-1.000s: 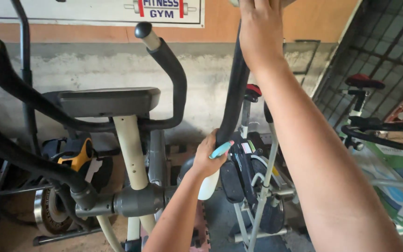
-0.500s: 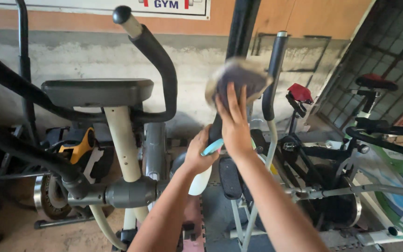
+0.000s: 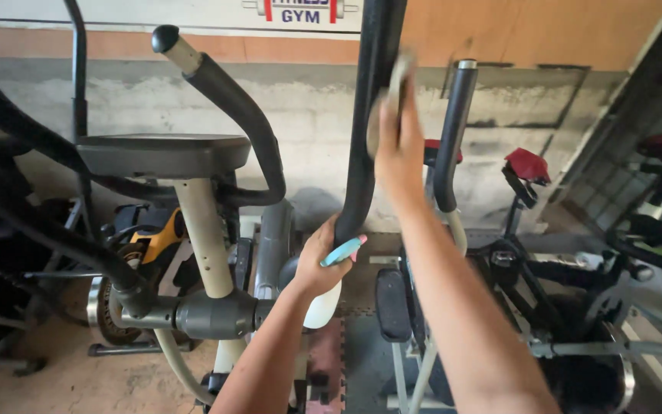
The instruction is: Cleaning various exercise machines in a gym using a spray bottle and a cloth.
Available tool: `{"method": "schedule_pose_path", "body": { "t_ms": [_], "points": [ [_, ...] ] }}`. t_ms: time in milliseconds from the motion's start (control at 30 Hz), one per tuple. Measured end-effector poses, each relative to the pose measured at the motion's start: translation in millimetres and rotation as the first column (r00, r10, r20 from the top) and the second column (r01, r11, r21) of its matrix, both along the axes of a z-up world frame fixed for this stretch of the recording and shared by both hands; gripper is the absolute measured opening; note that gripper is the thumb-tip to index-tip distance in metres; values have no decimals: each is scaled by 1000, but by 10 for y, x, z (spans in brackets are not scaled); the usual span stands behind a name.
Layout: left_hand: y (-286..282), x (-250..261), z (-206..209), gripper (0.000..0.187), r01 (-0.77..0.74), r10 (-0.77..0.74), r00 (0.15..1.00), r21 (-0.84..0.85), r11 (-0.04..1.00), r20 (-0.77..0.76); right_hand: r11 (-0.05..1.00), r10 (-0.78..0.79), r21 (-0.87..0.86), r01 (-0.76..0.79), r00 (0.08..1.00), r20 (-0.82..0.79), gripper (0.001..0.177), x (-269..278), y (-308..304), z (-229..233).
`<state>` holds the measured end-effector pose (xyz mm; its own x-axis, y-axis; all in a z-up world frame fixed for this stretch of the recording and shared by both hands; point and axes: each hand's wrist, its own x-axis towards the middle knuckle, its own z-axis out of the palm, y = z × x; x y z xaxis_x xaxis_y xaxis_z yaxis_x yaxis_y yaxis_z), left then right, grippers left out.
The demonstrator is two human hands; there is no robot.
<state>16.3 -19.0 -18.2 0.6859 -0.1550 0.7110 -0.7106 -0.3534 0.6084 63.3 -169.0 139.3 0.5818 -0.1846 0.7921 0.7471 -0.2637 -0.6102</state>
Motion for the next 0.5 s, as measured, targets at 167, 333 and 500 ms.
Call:
{"method": "schedule_pose_path", "body": {
  "t_ms": [167, 333, 500],
  "points": [
    [-26, 33, -80, 70, -41, 42, 997, -12, 999, 67, 952, -67, -169, 253, 716, 695, 36, 391, -44, 964],
    [-79, 4, -68, 74, -179, 178, 968, -12, 984, 175, 981, 143, -182, -67, 884, 446, 35, 633, -90, 1211],
    [-102, -65, 18, 70, -144, 144, 989, -21, 989, -22, 707, 705, -121, -697, 678, 209, 41, 707, -105, 1151]
  ]
}}
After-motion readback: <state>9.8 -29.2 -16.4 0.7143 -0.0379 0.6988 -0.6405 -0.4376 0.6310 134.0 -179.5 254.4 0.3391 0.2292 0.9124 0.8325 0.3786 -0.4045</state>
